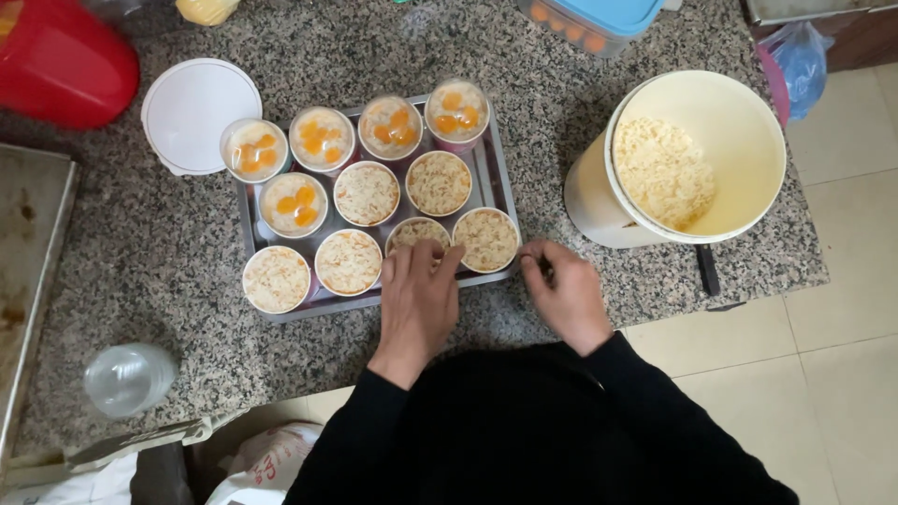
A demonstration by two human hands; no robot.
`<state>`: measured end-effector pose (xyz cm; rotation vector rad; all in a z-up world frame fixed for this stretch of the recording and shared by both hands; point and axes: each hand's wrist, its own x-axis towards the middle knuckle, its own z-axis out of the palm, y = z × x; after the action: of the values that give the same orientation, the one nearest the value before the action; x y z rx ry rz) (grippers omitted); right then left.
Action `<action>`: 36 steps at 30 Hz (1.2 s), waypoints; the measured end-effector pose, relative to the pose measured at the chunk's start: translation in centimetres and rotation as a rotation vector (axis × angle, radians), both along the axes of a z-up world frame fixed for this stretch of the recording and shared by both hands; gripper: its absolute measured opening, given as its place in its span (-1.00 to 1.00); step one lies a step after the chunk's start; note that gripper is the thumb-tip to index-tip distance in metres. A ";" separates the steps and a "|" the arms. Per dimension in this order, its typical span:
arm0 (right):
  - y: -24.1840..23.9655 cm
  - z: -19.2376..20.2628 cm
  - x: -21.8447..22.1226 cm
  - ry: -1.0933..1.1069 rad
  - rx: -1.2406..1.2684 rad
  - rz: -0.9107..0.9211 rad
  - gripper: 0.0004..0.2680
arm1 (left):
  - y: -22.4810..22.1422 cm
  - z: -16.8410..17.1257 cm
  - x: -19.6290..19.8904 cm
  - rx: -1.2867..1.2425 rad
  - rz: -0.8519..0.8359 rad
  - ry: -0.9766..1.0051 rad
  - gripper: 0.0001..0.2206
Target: Topping small pastry cups with shredded ingredients and moving the tray in a bakery production area.
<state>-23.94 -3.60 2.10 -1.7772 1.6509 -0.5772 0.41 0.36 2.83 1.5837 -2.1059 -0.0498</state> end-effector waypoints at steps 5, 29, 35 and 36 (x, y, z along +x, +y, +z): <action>0.4 1.7 0.9 0.018 -0.068 0.057 -0.85 | 0.4 0.9 0.0 0.027 0.005 -0.006 -0.69; -2.7 0.0 1.7 -0.459 0.322 -0.219 -0.50 | 7.6 -2.0 18.2 -0.132 0.811 0.690 -0.69; -3.4 -2.8 -0.1 -0.601 0.575 -0.256 -0.51 | 7.4 -7.0 21.0 0.288 0.960 1.506 -0.53; -2.9 -1.7 0.1 -0.638 0.609 -0.291 -0.50 | 7.2 -5.9 20.6 0.291 0.966 1.568 -0.54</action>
<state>-23.81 -6.54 0.40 -0.8082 1.4167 -0.6020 20.97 7.52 -3.03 1.5903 -0.1103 -0.9170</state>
